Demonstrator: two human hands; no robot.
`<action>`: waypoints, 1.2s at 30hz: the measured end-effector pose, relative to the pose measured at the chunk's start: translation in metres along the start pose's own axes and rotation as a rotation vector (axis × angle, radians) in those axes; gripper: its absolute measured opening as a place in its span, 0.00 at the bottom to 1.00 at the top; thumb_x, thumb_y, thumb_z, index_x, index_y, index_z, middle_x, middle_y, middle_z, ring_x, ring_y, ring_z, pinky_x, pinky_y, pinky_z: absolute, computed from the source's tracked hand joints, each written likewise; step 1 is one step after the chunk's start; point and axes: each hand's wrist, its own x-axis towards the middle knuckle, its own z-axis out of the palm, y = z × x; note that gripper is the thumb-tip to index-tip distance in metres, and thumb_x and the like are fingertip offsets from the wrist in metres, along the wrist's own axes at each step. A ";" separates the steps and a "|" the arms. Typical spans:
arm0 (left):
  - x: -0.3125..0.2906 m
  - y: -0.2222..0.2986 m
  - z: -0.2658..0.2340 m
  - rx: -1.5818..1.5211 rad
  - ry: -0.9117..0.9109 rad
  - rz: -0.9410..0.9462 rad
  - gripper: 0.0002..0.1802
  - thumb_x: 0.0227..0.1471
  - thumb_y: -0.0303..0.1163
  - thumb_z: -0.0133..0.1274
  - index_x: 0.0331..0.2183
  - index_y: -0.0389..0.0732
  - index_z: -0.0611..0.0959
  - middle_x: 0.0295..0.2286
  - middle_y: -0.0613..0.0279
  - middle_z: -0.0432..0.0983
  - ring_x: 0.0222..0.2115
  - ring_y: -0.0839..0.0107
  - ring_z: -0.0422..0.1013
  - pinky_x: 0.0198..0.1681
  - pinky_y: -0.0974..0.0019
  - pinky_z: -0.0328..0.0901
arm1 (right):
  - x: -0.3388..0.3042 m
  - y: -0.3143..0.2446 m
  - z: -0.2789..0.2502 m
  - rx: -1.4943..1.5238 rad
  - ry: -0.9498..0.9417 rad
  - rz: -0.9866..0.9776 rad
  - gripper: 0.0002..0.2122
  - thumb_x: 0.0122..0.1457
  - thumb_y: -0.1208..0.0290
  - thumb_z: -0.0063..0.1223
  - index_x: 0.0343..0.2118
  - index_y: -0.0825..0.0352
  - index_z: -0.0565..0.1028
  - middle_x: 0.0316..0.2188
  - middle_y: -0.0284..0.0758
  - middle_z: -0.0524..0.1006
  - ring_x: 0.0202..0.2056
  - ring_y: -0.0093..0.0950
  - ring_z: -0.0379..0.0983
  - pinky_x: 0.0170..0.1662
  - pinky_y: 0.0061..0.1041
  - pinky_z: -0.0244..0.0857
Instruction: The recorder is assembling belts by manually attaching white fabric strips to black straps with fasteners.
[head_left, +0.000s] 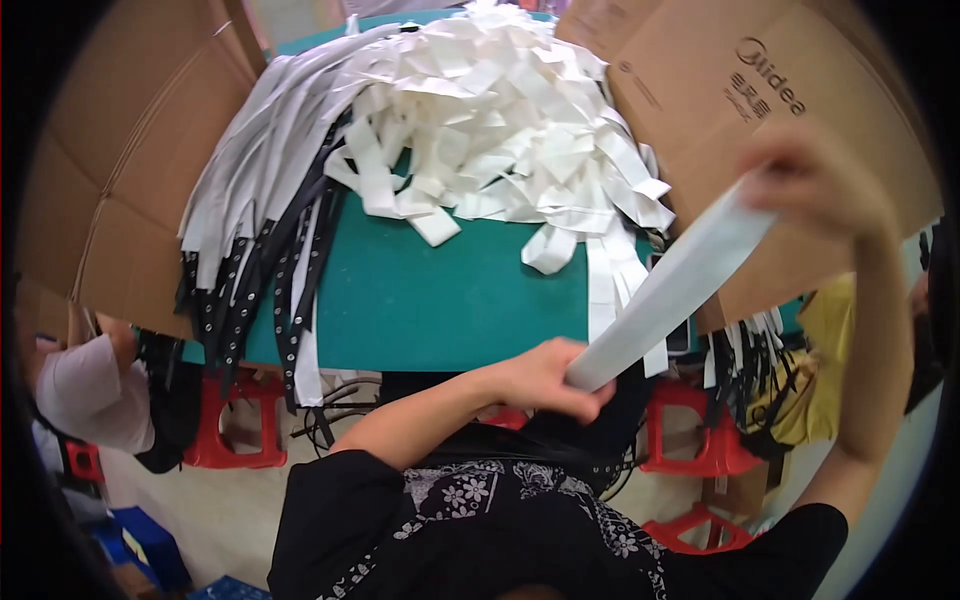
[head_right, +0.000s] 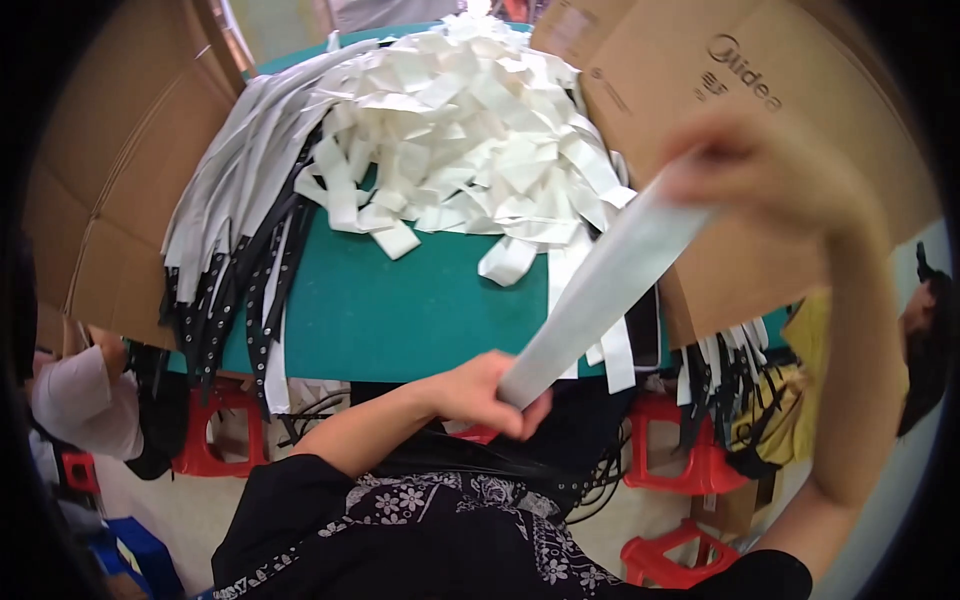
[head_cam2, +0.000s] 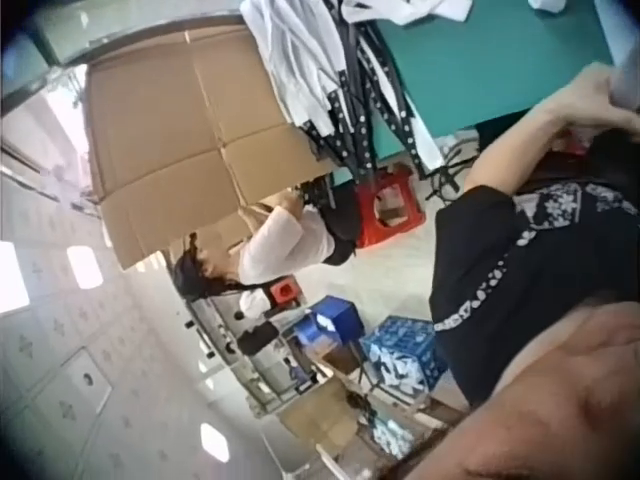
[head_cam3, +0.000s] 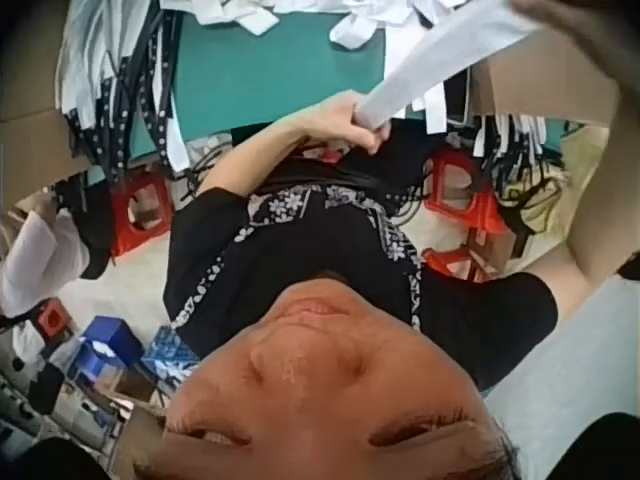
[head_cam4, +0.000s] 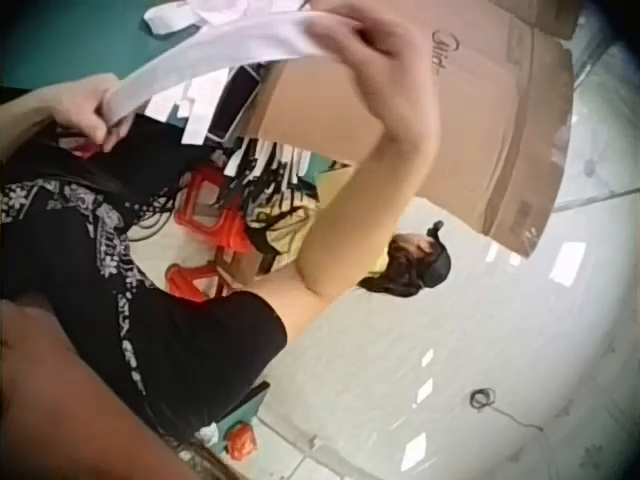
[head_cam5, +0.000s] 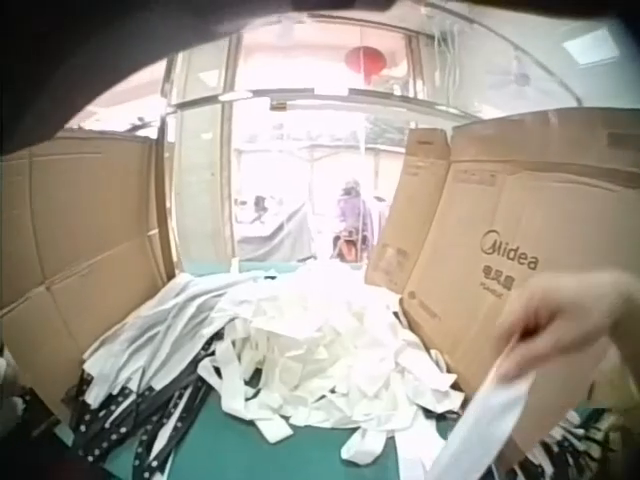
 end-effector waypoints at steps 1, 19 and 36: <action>-0.020 -0.004 -0.004 -0.057 -0.039 -0.044 0.07 0.43 0.31 0.56 0.25 0.37 0.77 0.22 0.64 0.75 0.25 0.77 0.72 0.32 0.71 0.67 | 0.001 0.016 -0.031 0.049 0.232 -0.015 0.07 0.53 0.70 0.54 0.32 0.67 0.74 0.24 0.25 0.71 0.28 0.15 0.66 0.31 0.17 0.61; -0.273 0.204 -0.293 0.688 1.646 -0.062 0.17 0.56 0.47 0.43 0.30 0.43 0.75 0.13 0.73 0.62 0.08 0.84 0.56 0.11 0.78 0.52 | 0.424 -0.065 -0.045 -0.567 0.723 -0.336 0.17 0.56 0.58 0.46 0.47 0.58 0.72 0.52 0.39 0.66 0.55 0.37 0.59 0.57 0.40 0.50; -0.188 0.135 -0.215 0.760 1.018 -0.095 0.21 0.52 0.41 0.52 0.42 0.36 0.75 0.26 0.69 0.71 0.28 0.80 0.69 0.32 0.75 0.63 | 0.026 0.031 0.135 0.087 -0.646 -0.094 0.09 0.55 0.65 0.51 0.35 0.63 0.77 0.28 0.34 0.78 0.27 0.32 0.75 0.31 0.26 0.68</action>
